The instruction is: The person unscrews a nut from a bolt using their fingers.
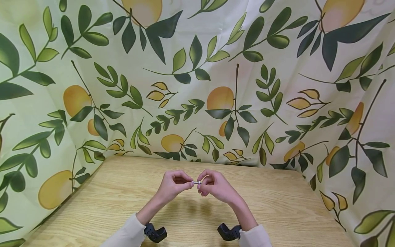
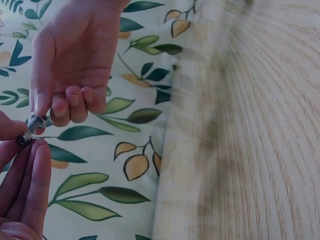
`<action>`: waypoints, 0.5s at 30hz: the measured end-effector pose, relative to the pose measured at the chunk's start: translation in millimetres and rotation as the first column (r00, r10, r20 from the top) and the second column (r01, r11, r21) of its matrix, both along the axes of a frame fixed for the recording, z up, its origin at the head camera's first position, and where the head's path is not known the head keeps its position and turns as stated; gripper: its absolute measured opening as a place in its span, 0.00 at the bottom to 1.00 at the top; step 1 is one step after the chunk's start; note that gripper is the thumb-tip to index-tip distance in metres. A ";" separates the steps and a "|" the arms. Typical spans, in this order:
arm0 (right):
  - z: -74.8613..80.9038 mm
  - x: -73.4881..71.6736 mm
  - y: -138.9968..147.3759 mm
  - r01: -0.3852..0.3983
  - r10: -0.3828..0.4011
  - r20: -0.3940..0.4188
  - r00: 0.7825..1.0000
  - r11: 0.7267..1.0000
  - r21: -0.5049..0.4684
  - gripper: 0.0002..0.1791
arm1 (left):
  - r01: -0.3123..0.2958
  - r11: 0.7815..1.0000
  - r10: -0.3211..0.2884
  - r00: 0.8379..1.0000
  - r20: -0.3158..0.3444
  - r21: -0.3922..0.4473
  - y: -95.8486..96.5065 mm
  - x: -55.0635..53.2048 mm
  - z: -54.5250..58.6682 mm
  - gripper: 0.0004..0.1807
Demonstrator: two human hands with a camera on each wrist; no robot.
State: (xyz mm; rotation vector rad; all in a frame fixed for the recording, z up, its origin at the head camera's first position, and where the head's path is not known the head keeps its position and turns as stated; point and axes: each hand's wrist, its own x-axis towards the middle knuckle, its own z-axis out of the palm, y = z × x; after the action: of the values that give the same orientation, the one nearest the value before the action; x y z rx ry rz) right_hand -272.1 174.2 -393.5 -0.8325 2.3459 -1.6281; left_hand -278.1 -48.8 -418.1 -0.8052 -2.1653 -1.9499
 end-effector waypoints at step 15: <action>1.4 -0.8 0.4 -0.003 0.003 0.006 1.000 1.000 0.023 0.13 | -0.005 1.000 0.005 1.000 0.000 -0.007 0.0 0.5 0.0 0.04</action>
State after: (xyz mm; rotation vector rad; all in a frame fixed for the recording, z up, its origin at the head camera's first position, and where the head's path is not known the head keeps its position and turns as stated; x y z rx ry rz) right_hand -273.0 174.6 -392.1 -0.8253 2.3535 -1.5971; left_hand -277.5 -48.7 -418.2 -0.8003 -2.1733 -1.9413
